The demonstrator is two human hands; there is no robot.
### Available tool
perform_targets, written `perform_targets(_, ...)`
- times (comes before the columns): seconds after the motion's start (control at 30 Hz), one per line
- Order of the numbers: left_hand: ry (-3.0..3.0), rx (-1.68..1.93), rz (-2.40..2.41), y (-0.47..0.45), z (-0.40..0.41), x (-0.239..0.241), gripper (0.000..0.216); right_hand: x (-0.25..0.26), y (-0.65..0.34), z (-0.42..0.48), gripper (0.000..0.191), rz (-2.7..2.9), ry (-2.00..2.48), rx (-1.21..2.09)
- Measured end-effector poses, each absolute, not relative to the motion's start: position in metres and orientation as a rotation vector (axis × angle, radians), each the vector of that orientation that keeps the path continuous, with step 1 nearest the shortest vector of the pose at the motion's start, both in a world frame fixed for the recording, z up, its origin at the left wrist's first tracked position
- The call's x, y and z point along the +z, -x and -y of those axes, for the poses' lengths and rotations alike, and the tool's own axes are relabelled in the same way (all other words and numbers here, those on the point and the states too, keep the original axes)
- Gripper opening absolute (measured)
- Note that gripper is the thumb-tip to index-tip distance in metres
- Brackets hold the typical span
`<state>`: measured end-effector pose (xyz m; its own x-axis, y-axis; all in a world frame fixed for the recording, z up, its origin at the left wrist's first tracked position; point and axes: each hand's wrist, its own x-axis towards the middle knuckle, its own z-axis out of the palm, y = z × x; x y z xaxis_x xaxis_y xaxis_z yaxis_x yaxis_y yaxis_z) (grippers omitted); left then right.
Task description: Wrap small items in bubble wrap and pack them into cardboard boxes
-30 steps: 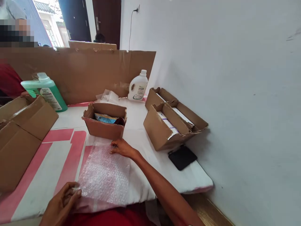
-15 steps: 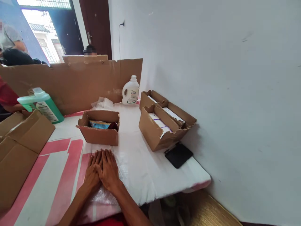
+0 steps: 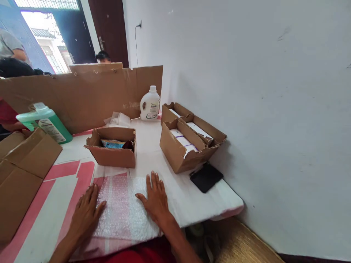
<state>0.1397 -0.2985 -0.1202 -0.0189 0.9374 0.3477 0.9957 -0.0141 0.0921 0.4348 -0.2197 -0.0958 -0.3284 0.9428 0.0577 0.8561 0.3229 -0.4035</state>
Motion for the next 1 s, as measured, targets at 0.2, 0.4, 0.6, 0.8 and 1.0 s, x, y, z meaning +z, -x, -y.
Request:
perform_targets(0.2, 2.577, -0.343, 1.57, -0.136, 0.339, -0.078, 0.095, -0.082, -0.48, 0.249, 0.098, 2.698, 0.942, 0.564)
perform_targets(0.4, 2.545, -0.277, 1.358, -0.147, 0.355, -0.081, 0.089, -0.103, -0.48, 0.267, 0.101, 2.897, 0.767, 0.556)
perform_targets(0.6, 2.501, -0.269, 1.366, -0.143, 0.38, -0.092, 0.072, -0.107, -0.489, 0.278, 0.08, 2.882, 0.661, 0.428)
perform_targets(0.8, 2.488, -0.429, 1.472, -0.143, 0.375, -0.08, 0.078, -0.109, -0.494, 0.274, 0.08, 2.763, 0.626, 0.271)
perform_targets(1.0, 2.625, -0.358, 1.402, -0.144, 0.363, -0.077, 0.092, -0.111, -0.492, 0.27, 0.075, 2.782, 0.6, 0.285)
